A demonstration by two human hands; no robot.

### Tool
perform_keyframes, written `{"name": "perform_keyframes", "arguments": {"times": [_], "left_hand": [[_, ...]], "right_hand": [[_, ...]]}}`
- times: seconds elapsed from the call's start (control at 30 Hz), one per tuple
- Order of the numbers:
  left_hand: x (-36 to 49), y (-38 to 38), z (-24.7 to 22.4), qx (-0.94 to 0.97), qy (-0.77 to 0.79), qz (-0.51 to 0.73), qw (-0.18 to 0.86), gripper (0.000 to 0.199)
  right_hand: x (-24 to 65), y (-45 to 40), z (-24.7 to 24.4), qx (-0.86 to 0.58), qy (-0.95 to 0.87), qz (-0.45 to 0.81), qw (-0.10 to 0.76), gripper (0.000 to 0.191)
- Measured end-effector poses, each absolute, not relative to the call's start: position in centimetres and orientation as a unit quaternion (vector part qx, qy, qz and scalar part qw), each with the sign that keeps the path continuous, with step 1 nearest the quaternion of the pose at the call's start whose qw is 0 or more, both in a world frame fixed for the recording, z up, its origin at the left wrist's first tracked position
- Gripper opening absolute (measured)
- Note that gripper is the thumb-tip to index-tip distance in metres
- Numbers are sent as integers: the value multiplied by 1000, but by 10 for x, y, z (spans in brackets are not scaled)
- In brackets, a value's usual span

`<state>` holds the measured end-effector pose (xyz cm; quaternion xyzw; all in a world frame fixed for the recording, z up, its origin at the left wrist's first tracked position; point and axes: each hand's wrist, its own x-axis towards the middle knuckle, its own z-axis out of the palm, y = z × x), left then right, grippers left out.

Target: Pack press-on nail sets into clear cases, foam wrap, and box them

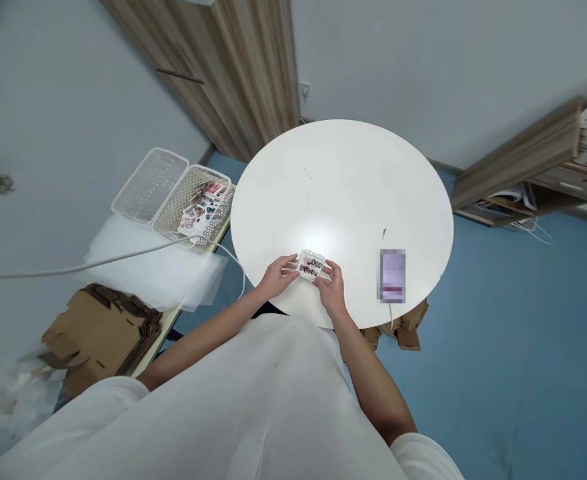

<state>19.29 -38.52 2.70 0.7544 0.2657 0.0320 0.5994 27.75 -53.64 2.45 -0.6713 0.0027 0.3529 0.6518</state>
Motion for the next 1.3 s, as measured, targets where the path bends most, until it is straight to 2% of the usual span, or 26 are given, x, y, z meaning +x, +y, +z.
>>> {"name": "perform_keyframes", "arguments": {"times": [0.17, 0.37, 0.5, 0.7, 1.0, 1.3], "left_hand": [[180, -372, 26, 766, 296, 69, 567, 46], [170, -343, 15, 735, 335, 100, 580, 48], [167, -310, 11, 722, 353, 92, 587, 51], [165, -249, 7, 719, 373, 67, 583, 51], [166, -183, -14, 759, 374, 24, 532, 57], [178, -155, -30, 763, 361, 27, 535, 59]], "right_hand": [[278, -510, 21, -677, -41, 378, 631, 52], [266, -463, 15, -701, -44, 359, 614, 41], [256, -426, 14, -725, -49, 328, 604, 44], [247, -371, 9, -777, -63, 329, 533, 55], [241, -302, -7, -779, -58, 349, 518, 63], [255, -264, -23, -799, -53, 336, 497, 64]]}}
